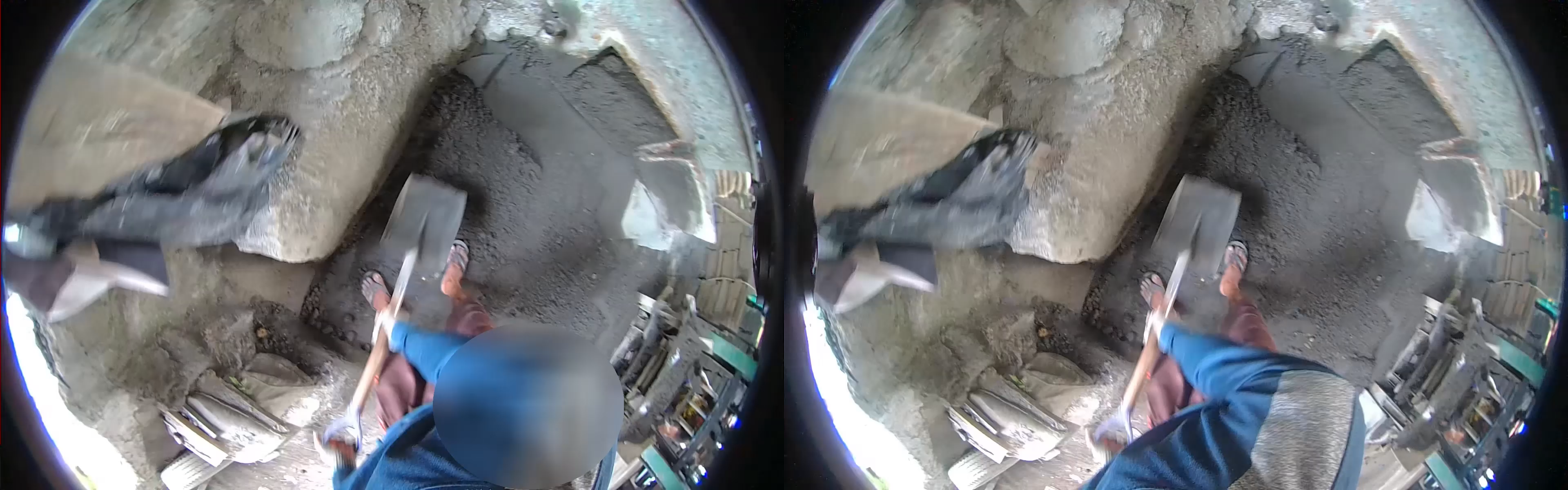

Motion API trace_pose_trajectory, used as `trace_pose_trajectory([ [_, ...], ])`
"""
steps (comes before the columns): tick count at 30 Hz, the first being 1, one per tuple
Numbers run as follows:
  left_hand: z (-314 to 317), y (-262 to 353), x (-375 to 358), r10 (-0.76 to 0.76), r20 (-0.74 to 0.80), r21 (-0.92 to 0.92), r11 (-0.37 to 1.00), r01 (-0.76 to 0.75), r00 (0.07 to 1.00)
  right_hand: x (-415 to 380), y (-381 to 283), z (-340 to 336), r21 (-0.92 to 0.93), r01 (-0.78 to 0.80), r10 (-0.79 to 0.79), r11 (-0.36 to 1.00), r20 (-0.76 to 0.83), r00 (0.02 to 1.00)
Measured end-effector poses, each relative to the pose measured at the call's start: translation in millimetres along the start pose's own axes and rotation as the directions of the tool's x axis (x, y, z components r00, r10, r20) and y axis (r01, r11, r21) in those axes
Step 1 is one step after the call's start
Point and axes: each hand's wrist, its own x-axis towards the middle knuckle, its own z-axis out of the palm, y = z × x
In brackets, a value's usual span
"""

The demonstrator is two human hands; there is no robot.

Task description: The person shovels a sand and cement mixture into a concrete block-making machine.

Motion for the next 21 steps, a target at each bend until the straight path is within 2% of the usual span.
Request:
trace_pose_trajectory([
  [1,27,1,-16,0.181,-0.516,0.224,0.972,-0.072,0.837,-23,45,33,0.517,-0.228,0.082,0.825,0.289,0.954],
  [2,65,-4,-1,0.215,-0.677,0.268,0.963,-0.037,0.704,-43,58,57,0.466,-0.358,0.236,0.809,0.301,0.924],
  [3,91,-7,21,0.247,-0.719,0.285,0.957,-0.049,0.649,-63,72,81,0.421,-0.485,0.383,0.766,0.306,0.871],
  [4,124,-13,47,0.277,-0.713,0.295,0.952,-0.083,0.644,-55,65,84,0.388,-0.515,0.443,0.764,0.265,0.856],
  [5,157,-20,77,0.292,-0.697,0.294,0.949,-0.111,0.655,-26,43,71,0.369,-0.487,0.436,0.792,0.217,0.873],
  [8,265,-60,172,0.307,-0.641,0.258,0.949,-0.179,0.704,108,-83,-18,0.334,-0.200,0.204,0.921,0.025,0.979],
  [10,328,-98,216,0.292,-0.620,0.225,0.955,-0.192,0.728,213,-197,-102,0.366,-0.023,-0.010,0.930,0.087,0.996],
  [11,344,-117,245,0.324,-0.468,0.199,0.945,-0.260,0.822,248,-237,-133,0.370,0.033,-0.089,0.928,0.133,0.987],
  [12,345,-123,252,0.321,-0.427,0.185,0.946,-0.266,0.845,254,-258,-147,0.366,0.037,-0.104,0.930,0.164,0.981],
  [14,331,-138,243,0.362,-0.499,0.221,0.932,-0.288,0.787,239,-227,-155,0.519,-0.125,0.061,0.846,0.139,0.988],
  [16,342,-149,239,0.414,-0.570,0.260,0.910,-0.322,0.710,217,-225,-150,0.409,-0.057,0.074,0.911,-0.026,0.997],
  [17,345,-151,235,0.419,-0.566,0.262,0.908,-0.327,0.710,209,-226,-143,0.346,-0.030,0.071,0.938,-0.106,0.992],
  [18,342,-149,231,0.427,-0.562,0.268,0.904,-0.333,0.708,230,-210,-141,0.426,-0.064,0.123,0.902,-0.112,0.986],
  [19,337,-147,224,0.434,-0.559,0.273,0.901,-0.337,0.707,217,-211,-137,0.441,-0.054,0.116,0.896,-0.115,0.987],
  [20,296,-143,232,0.428,-0.504,0.279,0.903,-0.328,0.750,193,-217,-129,0.457,-0.044,0.109,0.889,-0.118,0.987],
  [21,285,-137,226,0.417,-0.491,0.286,0.906,-0.311,0.765,170,-224,-122,0.473,-0.029,0.097,0.880,-0.120,0.988],
])
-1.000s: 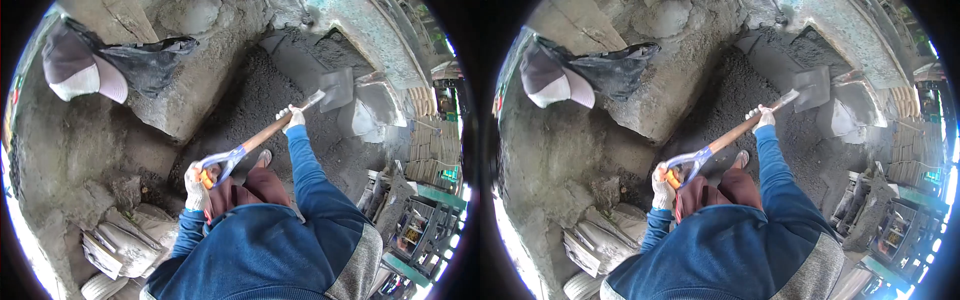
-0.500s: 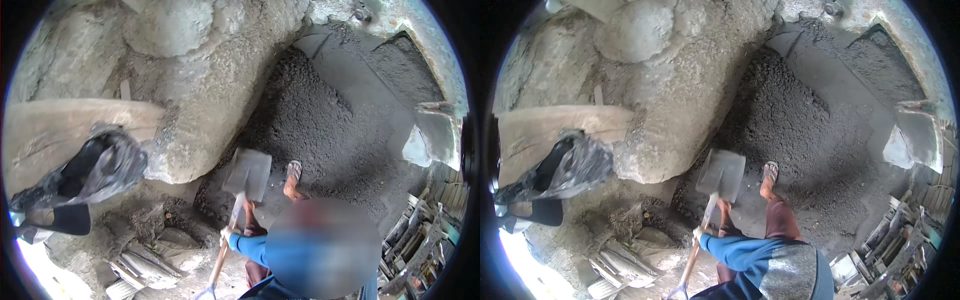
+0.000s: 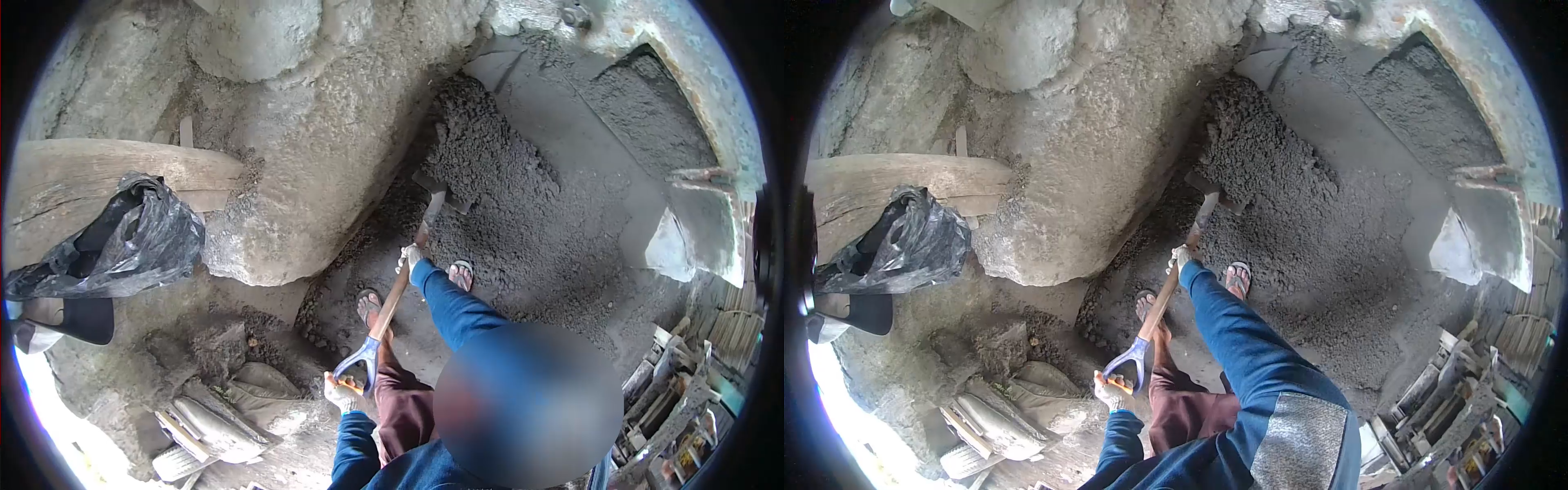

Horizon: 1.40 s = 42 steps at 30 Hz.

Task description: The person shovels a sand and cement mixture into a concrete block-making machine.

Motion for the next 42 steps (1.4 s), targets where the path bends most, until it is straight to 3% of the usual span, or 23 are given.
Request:
trace_pose_trajectory([
  [4,-12,37,-10,-0.003,0.050,0.074,0.997,0.000,0.999,-45,17,-3,0.159,0.022,-0.028,0.987,0.037,0.999],
  [7,-8,63,-15,0.129,0.039,0.162,0.978,-0.134,0.991,-86,16,-23,0.181,0.073,-0.077,0.981,0.016,0.997],
  [10,1,80,-33,-0.023,0.237,0.261,0.964,-0.041,0.971,-144,-1,-51,0.266,0.151,-0.139,0.952,-0.063,0.988],
  [12,14,76,-34,-0.087,0.345,0.372,0.927,-0.051,0.934,-209,-19,-93,0.456,0.258,-0.317,0.852,0.057,0.947],
  [13,19,68,-22,-0.148,0.387,0.415,0.909,-0.029,0.910,-169,-12,-144,0.601,0.225,-0.316,0.767,0.048,0.948],
  [14,32,60,-15,-0.213,0.423,0.468,0.884,-0.010,0.881,-216,-37,-131,0.497,0.333,-0.159,0.801,-0.360,0.919],
  [16,73,49,-31,-0.359,0.467,0.562,0.826,0.042,0.808,-282,-63,-168,0.505,0.462,-0.272,0.729,-0.405,0.873],
  [18,123,27,-69,-0.343,0.492,0.648,0.758,-0.074,0.800,-347,-96,-194,0.497,0.632,-0.375,0.595,-0.524,0.765],
  [19,151,22,-112,-0.458,0.483,0.678,0.735,0.013,0.747,-396,-116,-199,0.437,0.716,-0.408,0.545,-0.607,0.682],
  [20,170,12,-130,-0.545,0.542,0.730,0.682,-0.037,0.640,-424,-130,-221,0.382,0.772,-0.440,0.508,-0.655,0.614],
  [22,204,-2,-232,-0.549,0.628,0.730,0.661,-0.173,0.551,-506,-157,-260,0.552,0.782,-0.511,0.290,-0.602,0.614],
  [24,223,-18,-315,-0.616,0.688,0.721,0.638,-0.270,0.384,-579,-183,-303,0.423,0.895,-0.527,0.142,-0.733,0.430],
  [26,226,-28,-401,-0.614,0.788,0.561,0.750,-0.350,-0.054,-644,-199,-357,0.396,0.918,-0.594,-0.009,-0.741,0.314],
  [28,230,-47,-447,-0.513,0.708,0.258,0.827,-0.499,-0.485,-710,-207,-402,0.329,0.938,-0.707,-0.114,-0.690,0.155],
  [29,226,-44,-494,-0.325,0.643,-0.164,0.826,-0.540,-0.693,-739,-210,-417,0.358,0.916,-0.705,-0.181,-0.697,0.133],
  [30,217,-30,-532,-0.176,0.463,-0.559,0.702,-0.441,-0.869,-771,-208,-407,0.309,0.933,-0.641,-0.182,-0.757,0.126],
  [33,199,5,-553,-0.091,0.169,-0.698,0.692,-0.185,-0.981,-803,-193,-390,0.343,0.930,-0.800,-0.129,-0.591,0.107],
  [36,200,33,-471,-0.255,0.465,-0.451,0.756,-0.474,-0.848,-776,-186,-325,0.342,0.938,-0.819,-0.065,-0.555,0.146],
  [38,204,31,-393,-0.235,0.781,-0.204,0.780,-0.592,-0.579,-727,-186,-286,0.423,0.906,-0.880,-0.027,-0.440,0.179],
  [39,212,27,-345,-0.368,0.899,0.177,0.801,-0.572,-0.237,-682,-192,-281,0.431,0.902,-0.913,0.017,-0.361,0.190],
  [40,219,25,-299,-0.511,0.851,0.514,0.764,-0.389,0.122,-646,-187,-243,0.396,0.918,-0.890,0.035,-0.406,0.209],
  [41,219,30,-262,-0.514,0.806,0.587,0.759,-0.283,0.293,-582,-187,-230,0.358,0.925,-0.856,0.127,-0.433,0.285],
  [42,212,41,-222,-0.503,0.727,0.628,0.763,-0.155,0.468,-543,-176,-187,0.430,0.865,-0.762,0.259,-0.459,0.456],
])
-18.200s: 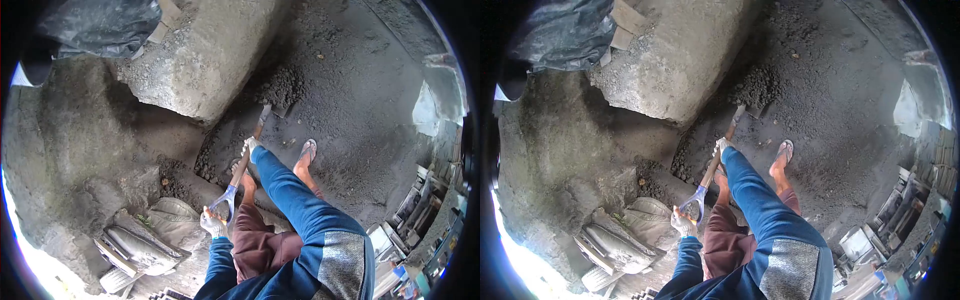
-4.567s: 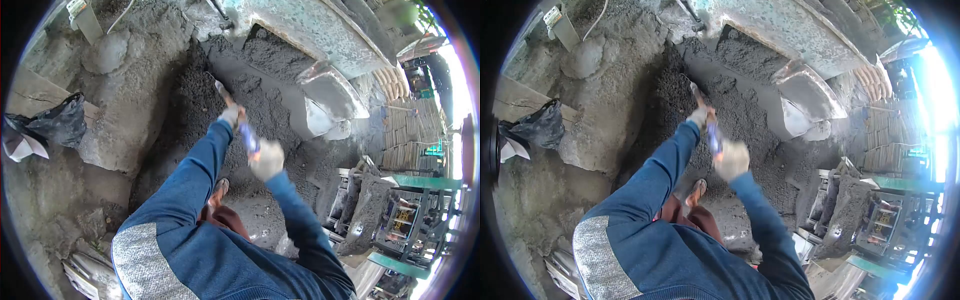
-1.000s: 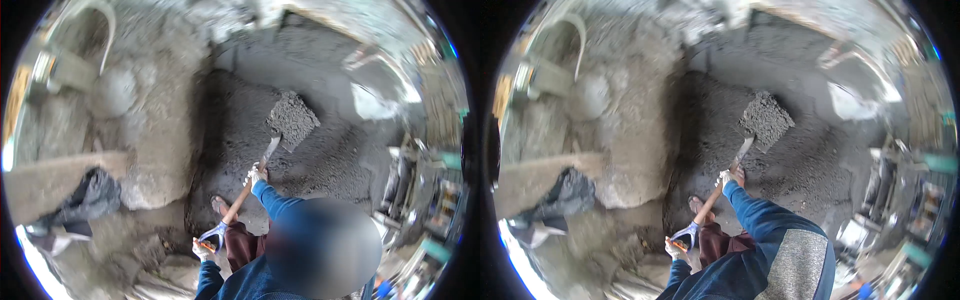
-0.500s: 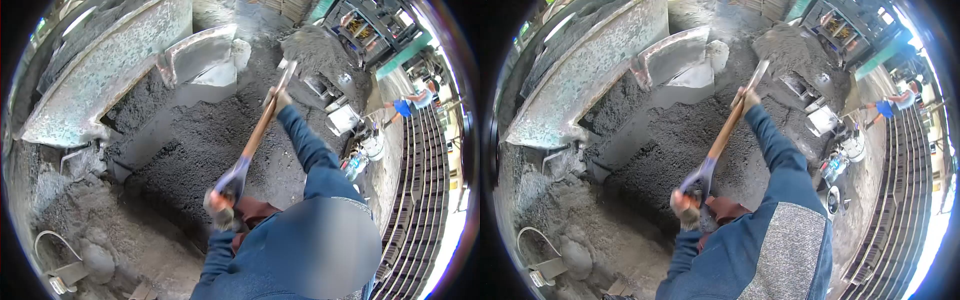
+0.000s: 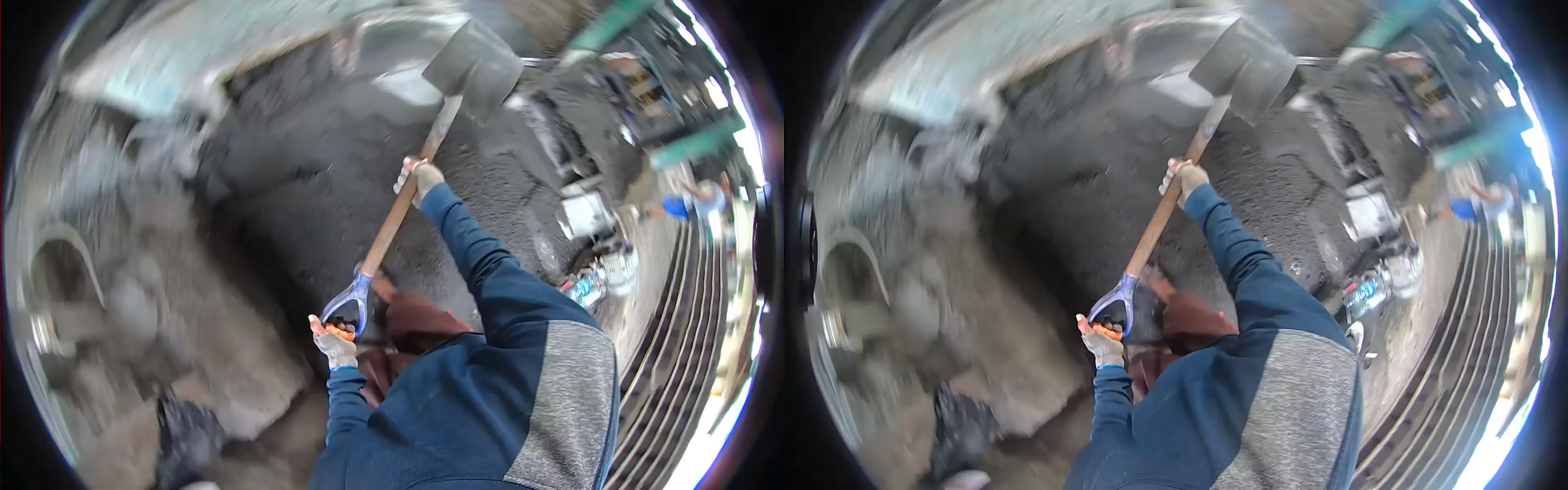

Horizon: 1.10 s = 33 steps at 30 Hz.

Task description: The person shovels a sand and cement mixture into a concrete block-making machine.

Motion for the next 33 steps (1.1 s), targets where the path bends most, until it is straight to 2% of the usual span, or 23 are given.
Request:
trace_pose_trajectory([
  [2,-112,-26,1,-0.028,-0.214,-0.071,0.997,0.013,0.977,-7,132,-6,-0.018,-0.252,0.252,0.967,-0.040,0.967],
  [4,-232,-55,-53,-0.135,-0.431,-0.230,0.973,0.036,0.892,-52,276,-35,-0.121,-0.571,0.551,0.812,-0.159,0.819],
  [5,-318,-81,-104,-0.080,-0.186,-0.359,0.933,0.008,0.979,-80,348,-57,-0.127,-0.720,0.697,0.683,-0.184,0.693],
  [6,-381,-106,-155,-0.111,-0.274,-0.367,0.930,0.003,0.955,-123,429,-108,-0.131,-0.853,0.859,0.504,-0.025,0.512],
  [7,-440,-150,-220,0.262,-0.554,0.064,0.960,-0.273,0.790,-180,500,-134,-0.225,-0.878,0.879,0.421,-0.136,0.457],
  [8,-472,-178,-277,0.571,-0.698,0.548,0.814,-0.190,0.432,-244,477,-119,-0.318,-0.912,0.956,0.259,-0.047,0.288],
  [9,-448,-166,-309,0.304,-0.919,0.318,0.948,0.015,0.251,-303,488,-111,-0.322,-0.888,0.881,0.328,-0.236,0.411],
  [10,-432,-151,-311,0.039,-0.970,0.038,0.999,-0.010,0.240,-329,486,-114,-0.162,-0.964,0.968,0.209,-0.104,0.228],
  [12,-406,-131,-285,-0.047,-0.969,-0.064,0.996,-0.065,0.241,-373,507,-128,-0.020,-1.000,0.994,-0.018,-0.108,-0.016],
  [14,-383,-110,-235,-0.032,-0.941,-0.074,0.991,-0.110,0.337,-363,528,-128,-0.079,-0.996,0.985,0.029,-0.169,0.042],
  [15,-365,-99,-199,-0.020,-0.900,-0.093,0.985,-0.147,0.435,-316,537,-105,-0.348,-0.937,0.919,0.012,-0.366,0.147],
  [17,-315,-85,-114,0.031,-0.702,-0.206,0.947,-0.245,0.711,-175,565,-123,-0.410,-0.888,0.915,0.210,-0.239,0.326],
  [18,-276,-80,-72,0.082,-0.645,-0.201,0.941,-0.272,0.760,-74,586,-145,-0.344,-0.891,0.930,0.296,-0.109,0.352],
  [19,-194,-70,-15,0.287,-0.699,0.136,0.952,-0.273,0.655,30,608,-161,-0.273,-0.897,0.933,0.347,0.003,0.360],
  [20,-199,-85,16,0.274,-0.798,0.094,0.937,-0.338,0.536,111,621,-175,-0.240,-0.897,0.928,0.371,0.074,0.364],
  [22,-202,-111,8,0.231,-0.822,0.119,0.964,-0.240,0.521,81,546,-133,-0.316,-0.853,0.882,0.416,-0.088,0.462],
  [23,-220,-127,-17,0.227,-0.858,0.113,0.958,-0.262,0.461,70,550,-140,-0.368,-0.840,0.824,0.400,-0.256,0.505],
  [24,-222,-142,-5,0.225,-0.874,0.085,0.944,-0.320,0.430,70,532,-138,-0.343,-0.846,0.841,0.408,-0.219,0.494],
  [25,-182,-131,-25,0.147,-0.849,-0.008,0.957,-0.291,0.507,56,511,-140,-0.314,-0.854,0.857,0.415,-0.179,0.482],
  [26,-185,-138,-31,0.175,-0.878,0.048,0.958,-0.282,0.445,37,496,-141,-0.274,-0.864,0.872,0.423,-0.138,0.470],
  [28,-225,-152,-44,0.091,-0.906,0.031,0.988,-0.150,0.413,17,473,-145,-0.260,-0.868,0.836,0.423,-0.259,0.485],
  [30,-236,-143,-64,0.005,-0.799,-0.122,0.978,-0.170,0.601,4,459,-179,-0.053,-0.875,0.873,0.482,-0.052,0.484],
  [33,-227,-129,-70,0.039,-0.716,0.011,0.999,-0.046,0.697,-11,379,-165,-0.074,-0.749,0.696,0.658,-0.319,0.643],
])
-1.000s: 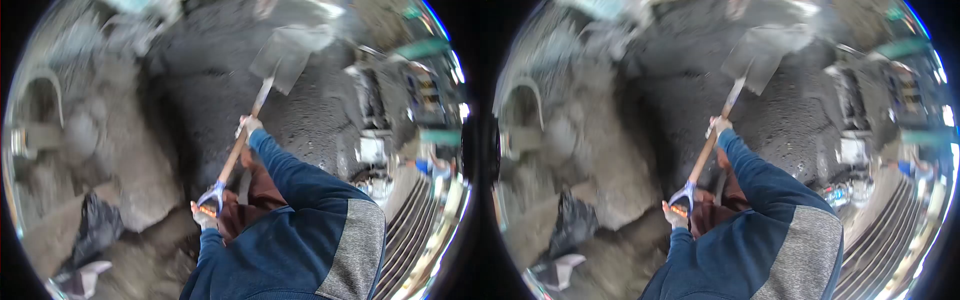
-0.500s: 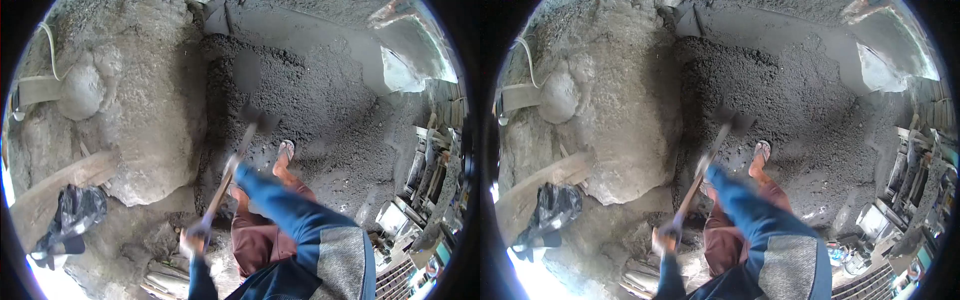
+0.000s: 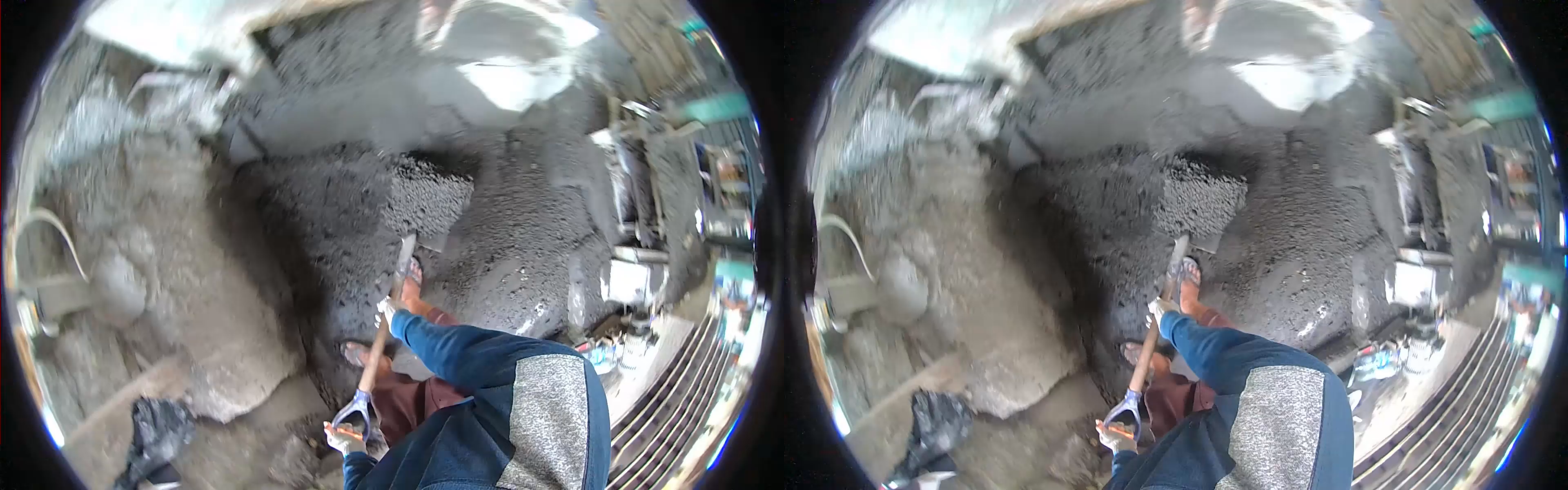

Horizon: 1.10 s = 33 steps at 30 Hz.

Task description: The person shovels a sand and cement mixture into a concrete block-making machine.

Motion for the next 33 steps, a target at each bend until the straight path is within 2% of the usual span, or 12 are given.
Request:
trace_pose_trajectory([
  [3,46,25,-15,-0.198,0.178,0.038,0.980,0.195,0.964,-58,-70,-31,0.115,0.236,-0.229,0.965,-0.072,0.971],
  [7,160,35,4,-0.211,0.491,0.225,0.968,0.111,0.845,-204,-213,-23,0.225,0.567,-0.517,0.792,-0.245,0.820],
  [11,304,98,-215,0.018,0.754,0.190,0.951,-0.245,0.656,-343,-369,-47,0.439,0.649,-0.669,0.621,-0.134,0.731],
  [15,382,142,-411,0.205,0.975,-0.132,0.846,-0.517,0.085,-444,-512,-93,0.675,0.601,-0.861,0.427,0.100,0.499],
  [17,412,140,-483,0.318,0.900,-0.426,0.784,-0.452,-0.298,-502,-555,-112,0.714,0.652,-0.928,0.255,-0.009,0.373],
  [19,434,128,-533,0.448,0.491,-0.861,0.123,-0.493,-0.747,-524,-604,-157,0.882,0.430,-0.939,0.193,0.039,0.341],
  [21,448,104,-578,0.320,0.110,-0.979,-0.126,-0.158,-0.941,-532,-616,-204,0.844,0.522,-0.985,0.122,0.037,0.169],
  [23,437,91,-601,-0.222,0.144,-0.986,-0.120,-0.120,-0.964,-519,-606,-244,0.749,0.659,-0.981,0.060,-0.077,0.177],
  [25,432,48,-577,-0.440,0.202,-0.967,-0.231,-0.107,-0.875,-486,-596,-277,0.628,0.776,-0.968,0.058,-0.153,0.197],
  [26,430,38,-557,-0.473,0.249,-0.960,-0.233,-0.152,-0.845,-485,-580,-274,0.672,0.725,-0.912,0.151,-0.189,0.365],
  [28,417,34,-518,-0.553,0.317,-0.944,-0.262,-0.200,-0.771,-454,-551,-268,0.642,0.765,-0.963,0.048,-0.174,0.207],
  [33,352,98,-408,-0.563,0.425,-0.905,-0.286,-0.315,-0.709,-502,-426,-172,0.648,0.689,-0.943,0.325,0.282,0.179],
])
